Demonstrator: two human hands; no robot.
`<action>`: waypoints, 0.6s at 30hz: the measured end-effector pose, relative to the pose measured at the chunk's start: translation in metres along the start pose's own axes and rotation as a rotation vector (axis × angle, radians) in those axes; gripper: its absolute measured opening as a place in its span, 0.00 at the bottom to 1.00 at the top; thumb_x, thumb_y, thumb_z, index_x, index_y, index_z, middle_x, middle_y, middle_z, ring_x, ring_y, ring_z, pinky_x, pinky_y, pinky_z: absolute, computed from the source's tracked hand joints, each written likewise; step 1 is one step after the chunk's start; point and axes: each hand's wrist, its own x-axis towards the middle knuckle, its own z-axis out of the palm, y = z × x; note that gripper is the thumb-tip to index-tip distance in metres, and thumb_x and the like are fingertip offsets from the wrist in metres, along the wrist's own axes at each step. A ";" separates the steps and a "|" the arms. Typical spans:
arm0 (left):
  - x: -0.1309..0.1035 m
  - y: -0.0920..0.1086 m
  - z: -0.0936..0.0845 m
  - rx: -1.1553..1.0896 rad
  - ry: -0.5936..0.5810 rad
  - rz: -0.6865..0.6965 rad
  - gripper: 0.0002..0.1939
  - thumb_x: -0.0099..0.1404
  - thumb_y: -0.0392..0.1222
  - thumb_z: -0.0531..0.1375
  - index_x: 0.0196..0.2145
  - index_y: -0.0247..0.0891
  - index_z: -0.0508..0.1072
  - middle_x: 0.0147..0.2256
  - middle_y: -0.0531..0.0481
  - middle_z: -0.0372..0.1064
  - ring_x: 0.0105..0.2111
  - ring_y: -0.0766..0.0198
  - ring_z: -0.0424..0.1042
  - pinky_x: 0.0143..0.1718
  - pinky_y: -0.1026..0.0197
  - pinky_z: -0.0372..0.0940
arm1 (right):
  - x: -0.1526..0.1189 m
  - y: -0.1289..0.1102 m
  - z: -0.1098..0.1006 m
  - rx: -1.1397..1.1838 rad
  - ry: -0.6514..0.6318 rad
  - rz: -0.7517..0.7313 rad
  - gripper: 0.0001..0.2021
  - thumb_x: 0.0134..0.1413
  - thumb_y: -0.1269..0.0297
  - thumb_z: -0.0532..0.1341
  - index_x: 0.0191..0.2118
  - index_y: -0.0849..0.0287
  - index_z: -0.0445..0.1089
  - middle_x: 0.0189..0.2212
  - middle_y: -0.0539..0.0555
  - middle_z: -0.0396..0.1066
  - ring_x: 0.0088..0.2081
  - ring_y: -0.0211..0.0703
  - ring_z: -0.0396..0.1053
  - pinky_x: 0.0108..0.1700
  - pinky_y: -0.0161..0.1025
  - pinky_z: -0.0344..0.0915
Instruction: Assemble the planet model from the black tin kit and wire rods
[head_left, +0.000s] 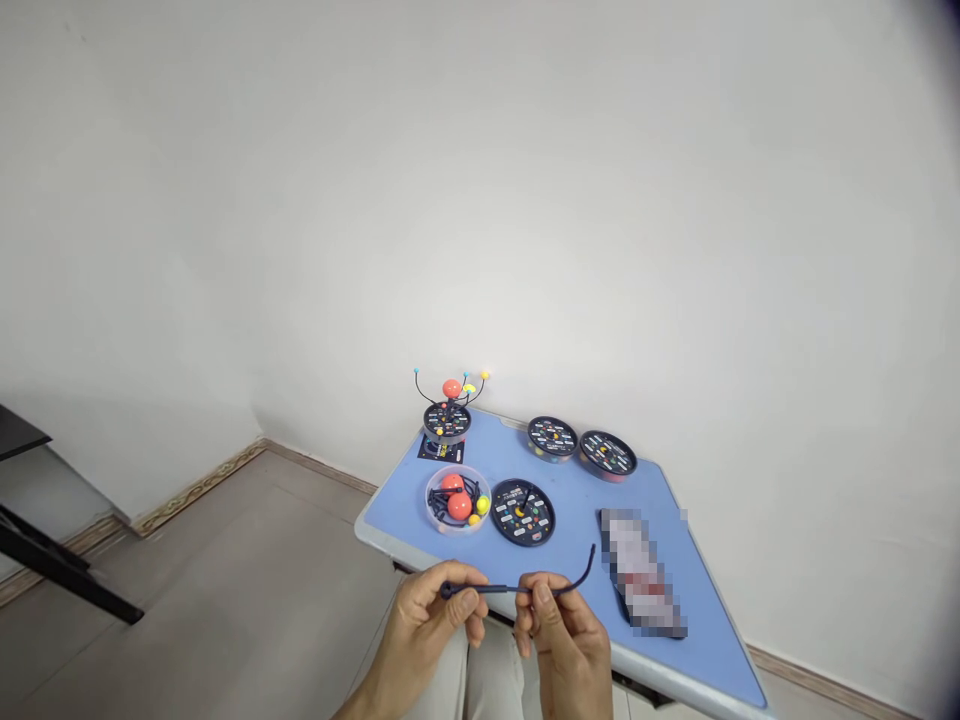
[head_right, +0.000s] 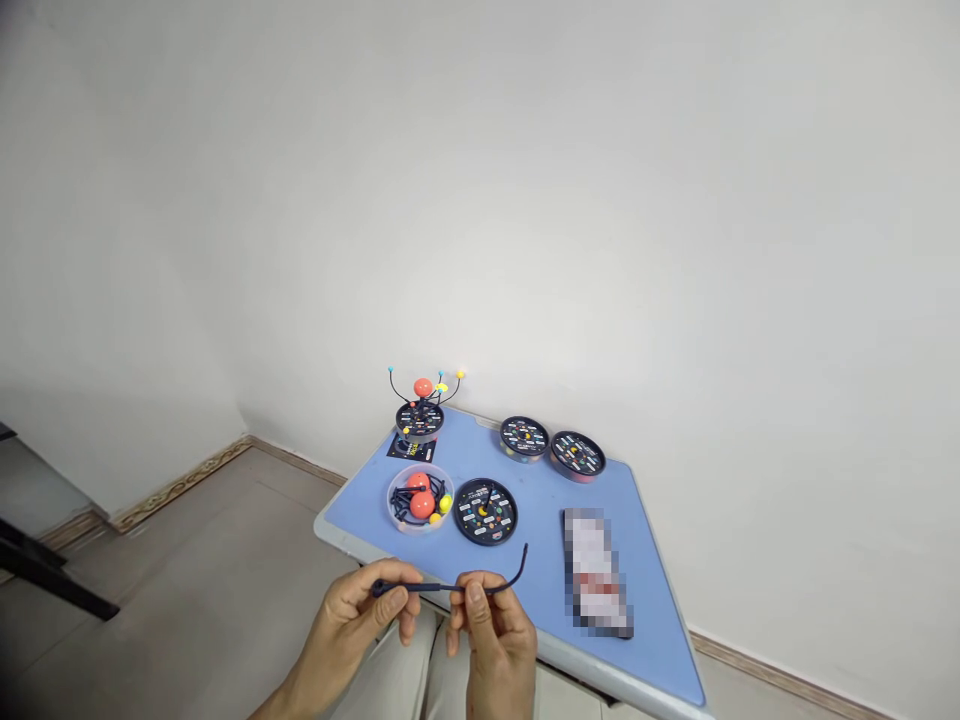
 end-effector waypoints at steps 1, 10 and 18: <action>0.000 0.001 0.000 0.005 -0.001 0.008 0.17 0.62 0.53 0.63 0.35 0.34 0.77 0.25 0.48 0.73 0.21 0.65 0.71 0.27 0.64 0.66 | 0.000 0.000 0.000 -0.009 0.003 -0.006 0.18 0.43 0.50 0.71 0.30 0.62 0.75 0.21 0.51 0.71 0.19 0.35 0.62 0.21 0.33 0.59; 0.002 0.005 0.000 -0.051 -0.012 -0.019 0.17 0.59 0.53 0.65 0.34 0.34 0.78 0.23 0.49 0.73 0.18 0.65 0.70 0.22 0.64 0.66 | -0.001 -0.002 -0.003 -0.066 0.037 -0.060 0.17 0.44 0.50 0.70 0.29 0.62 0.75 0.21 0.51 0.71 0.18 0.35 0.62 0.20 0.34 0.59; 0.001 0.001 -0.001 -0.124 -0.021 -0.034 0.17 0.59 0.52 0.65 0.34 0.33 0.78 0.22 0.49 0.72 0.17 0.65 0.70 0.20 0.64 0.66 | -0.001 -0.002 -0.008 -0.086 0.078 -0.119 0.18 0.45 0.50 0.70 0.29 0.62 0.75 0.21 0.51 0.70 0.18 0.35 0.62 0.19 0.33 0.59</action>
